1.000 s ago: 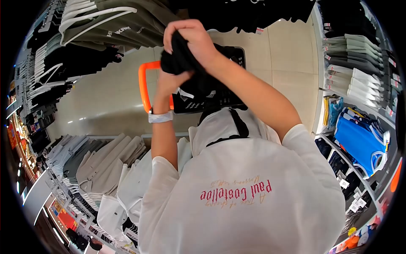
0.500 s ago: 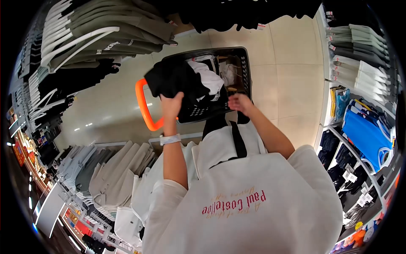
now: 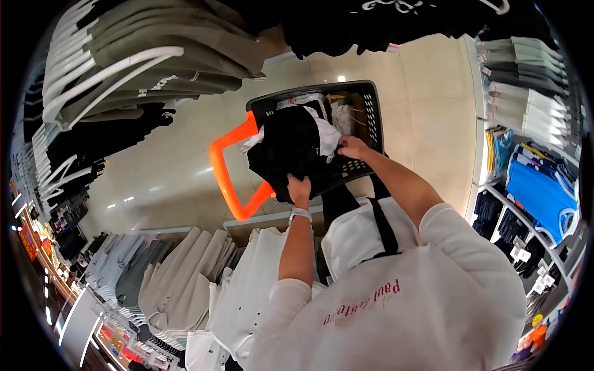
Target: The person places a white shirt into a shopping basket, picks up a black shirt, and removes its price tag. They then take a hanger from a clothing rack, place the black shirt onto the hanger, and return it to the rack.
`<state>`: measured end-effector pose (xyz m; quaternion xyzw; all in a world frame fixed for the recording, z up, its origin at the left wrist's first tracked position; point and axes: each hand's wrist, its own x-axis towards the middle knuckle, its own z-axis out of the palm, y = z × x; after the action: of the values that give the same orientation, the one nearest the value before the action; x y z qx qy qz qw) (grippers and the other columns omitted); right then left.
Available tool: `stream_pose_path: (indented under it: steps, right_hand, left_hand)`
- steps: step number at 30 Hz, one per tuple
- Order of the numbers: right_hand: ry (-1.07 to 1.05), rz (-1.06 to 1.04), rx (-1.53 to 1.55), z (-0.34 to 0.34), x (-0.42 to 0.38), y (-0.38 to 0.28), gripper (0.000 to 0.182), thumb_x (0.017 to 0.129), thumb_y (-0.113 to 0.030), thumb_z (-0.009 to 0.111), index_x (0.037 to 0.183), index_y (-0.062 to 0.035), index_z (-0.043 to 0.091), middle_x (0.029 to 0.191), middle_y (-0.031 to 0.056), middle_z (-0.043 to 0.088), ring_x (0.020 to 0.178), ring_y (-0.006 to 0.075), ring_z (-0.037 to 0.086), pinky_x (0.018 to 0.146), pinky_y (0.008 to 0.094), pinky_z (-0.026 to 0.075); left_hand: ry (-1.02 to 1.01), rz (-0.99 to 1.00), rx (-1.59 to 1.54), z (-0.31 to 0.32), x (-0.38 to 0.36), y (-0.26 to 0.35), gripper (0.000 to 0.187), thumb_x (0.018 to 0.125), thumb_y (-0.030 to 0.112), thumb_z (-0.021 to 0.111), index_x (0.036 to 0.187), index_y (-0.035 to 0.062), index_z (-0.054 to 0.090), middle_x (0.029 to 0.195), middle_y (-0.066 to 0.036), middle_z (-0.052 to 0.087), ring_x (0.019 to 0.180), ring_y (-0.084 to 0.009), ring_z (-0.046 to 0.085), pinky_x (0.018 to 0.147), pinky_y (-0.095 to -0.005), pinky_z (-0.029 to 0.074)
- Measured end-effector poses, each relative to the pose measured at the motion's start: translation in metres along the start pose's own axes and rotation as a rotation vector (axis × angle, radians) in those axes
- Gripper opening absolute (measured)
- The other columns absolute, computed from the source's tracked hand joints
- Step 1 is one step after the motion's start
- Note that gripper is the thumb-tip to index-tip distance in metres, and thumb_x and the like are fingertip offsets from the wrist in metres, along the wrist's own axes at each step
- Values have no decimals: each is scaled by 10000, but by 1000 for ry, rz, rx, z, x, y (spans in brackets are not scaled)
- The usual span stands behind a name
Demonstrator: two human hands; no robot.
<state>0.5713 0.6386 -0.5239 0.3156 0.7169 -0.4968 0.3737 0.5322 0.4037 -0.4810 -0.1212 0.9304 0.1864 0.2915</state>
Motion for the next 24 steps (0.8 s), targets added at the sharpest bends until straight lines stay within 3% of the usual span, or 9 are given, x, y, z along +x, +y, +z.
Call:
stream_pose_path:
  steps: [2,5,7,11,13,15,17,22,24]
  right_hand:
    - [-16,-36,-39,-4,22,-14,609,692,-321,732,1207,-53,551,1198,178,572,1100,300,552,926,337,433]
    - [-75,-91,298,-3,38,-48,1126,554,-533,814,1387,18,295,1379,272,360,1300,359,352,1056,384,323]
    - [-118,-146,299,4,41,-74,1185,541,-515,826,1427,-21,212,1431,276,261,1335,388,274,1076,432,280]
    - [122,-559,-423,17,31,-131,1242,489,-402,867,1455,-114,142,1476,233,122,1357,421,164,1100,514,188]
    - [187,-960,-706,28,42,-165,1248,442,-366,871,1441,-96,172,1466,243,151,1350,414,188,1106,537,157]
    - [157,-956,-798,47,60,-189,1056,449,-319,867,1324,-58,337,1361,200,387,1329,358,275,1110,545,131]
    - [-63,-614,-912,60,67,-197,881,497,-261,836,1235,-30,412,1157,209,555,1196,373,442,1079,492,249]
    - [-250,-835,-473,57,80,-142,432,567,-165,717,941,9,587,966,209,616,943,363,588,789,402,479]
    - [-354,-757,-288,29,50,-135,411,588,-107,693,970,22,612,902,196,624,815,305,615,750,348,481]
  left_hand:
    - [-1,90,13,6,0,0,413,692,201,691,994,-38,542,956,-303,598,942,-451,570,827,-467,472]
    - [38,220,23,19,-2,2,418,679,150,713,1002,-52,541,965,-261,576,924,-439,548,828,-458,461]
    - [128,306,-184,32,-2,2,420,693,115,700,1040,-60,544,1011,-247,570,962,-433,540,856,-453,450]
    - [45,187,-947,66,4,-11,411,703,63,673,1067,-82,548,941,-260,614,876,-423,592,791,-409,480]
    - [73,175,-813,73,0,-12,388,705,55,658,1045,-93,545,941,-279,611,898,-436,583,793,-422,479]
    - [83,151,-667,76,-6,-12,365,707,47,643,1024,-104,543,941,-298,608,920,-450,574,795,-436,478]
    - [70,52,-600,76,-7,-6,371,704,55,651,1021,-106,544,960,-318,592,943,-457,561,803,-439,471]
    - [181,30,-592,74,-9,-2,373,693,106,686,996,-76,567,948,-303,593,950,-449,544,832,-445,453]
    - [-59,99,-469,65,-25,-2,381,695,154,700,994,-48,579,954,-281,598,938,-444,542,838,-445,452]
